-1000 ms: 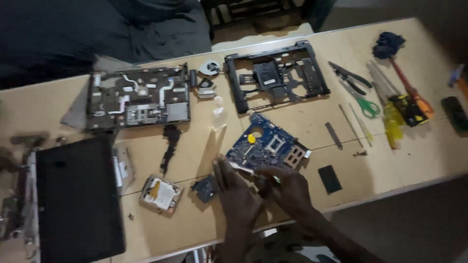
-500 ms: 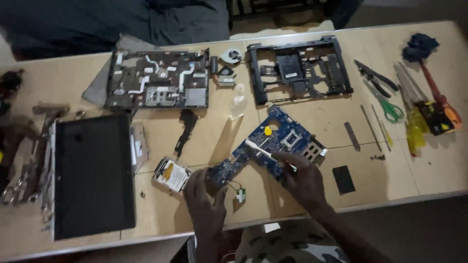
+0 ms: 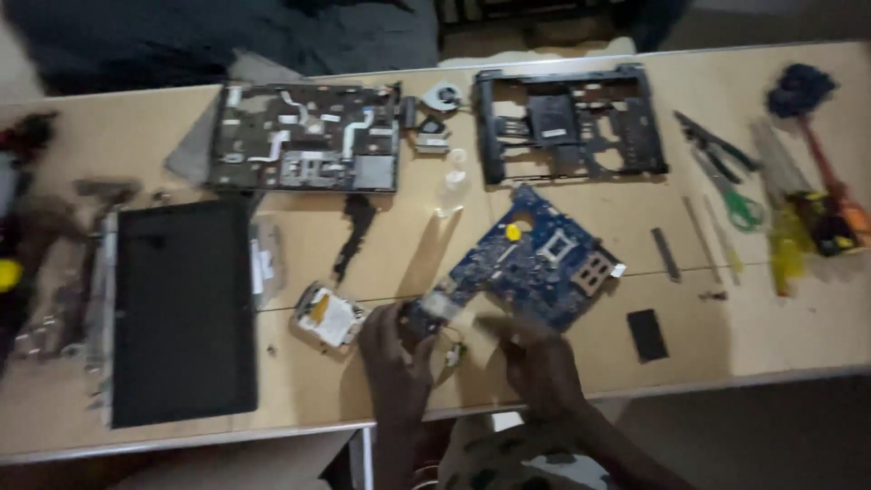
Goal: Cleaning a laptop motherboard using a cotton swab in a workshop environment.
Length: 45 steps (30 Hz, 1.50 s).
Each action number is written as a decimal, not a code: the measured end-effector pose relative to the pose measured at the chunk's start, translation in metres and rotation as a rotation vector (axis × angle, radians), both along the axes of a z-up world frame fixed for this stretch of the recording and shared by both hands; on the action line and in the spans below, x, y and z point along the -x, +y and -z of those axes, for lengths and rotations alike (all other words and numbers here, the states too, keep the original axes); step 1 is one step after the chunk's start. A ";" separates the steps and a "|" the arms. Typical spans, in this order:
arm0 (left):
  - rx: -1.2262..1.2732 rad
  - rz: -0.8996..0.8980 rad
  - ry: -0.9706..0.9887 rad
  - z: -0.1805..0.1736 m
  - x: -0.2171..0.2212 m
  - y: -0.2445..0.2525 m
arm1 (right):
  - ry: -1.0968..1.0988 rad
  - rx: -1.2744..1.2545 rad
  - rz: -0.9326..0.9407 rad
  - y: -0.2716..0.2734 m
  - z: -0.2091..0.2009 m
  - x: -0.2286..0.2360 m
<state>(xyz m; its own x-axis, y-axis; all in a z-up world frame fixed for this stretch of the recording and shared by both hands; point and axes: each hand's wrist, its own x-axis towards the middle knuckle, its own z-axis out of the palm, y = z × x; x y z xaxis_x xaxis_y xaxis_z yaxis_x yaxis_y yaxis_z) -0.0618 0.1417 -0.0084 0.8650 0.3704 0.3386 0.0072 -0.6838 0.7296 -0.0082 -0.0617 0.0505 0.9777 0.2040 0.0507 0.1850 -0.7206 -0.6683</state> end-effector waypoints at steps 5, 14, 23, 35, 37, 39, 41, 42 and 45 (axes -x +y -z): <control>0.051 0.024 0.054 0.007 0.000 0.000 | -0.016 -0.112 -0.036 -0.015 0.025 -0.004; 0.133 0.020 0.105 0.007 0.003 0.006 | 0.226 -0.160 -0.106 0.006 0.018 -0.001; 0.170 0.008 0.121 -0.001 0.003 0.002 | 0.321 -0.080 -0.249 0.009 -0.022 -0.013; 0.210 -0.009 0.165 0.009 0.003 0.003 | 0.000 0.062 -0.268 0.014 0.005 -0.021; 0.160 0.015 0.123 0.011 0.002 0.007 | 0.002 0.028 -0.276 0.020 0.013 -0.019; 0.104 0.031 0.067 0.019 0.002 0.003 | -0.010 -0.012 -0.291 0.011 0.014 -0.015; 0.085 0.007 0.048 0.029 0.001 0.007 | 0.109 0.084 -0.286 0.004 0.008 -0.019; 0.074 -0.002 0.049 0.028 0.001 0.012 | 0.108 0.073 -0.295 0.012 0.009 -0.022; 0.107 0.002 0.045 0.026 0.003 0.005 | -0.007 0.068 -0.282 0.010 0.008 -0.023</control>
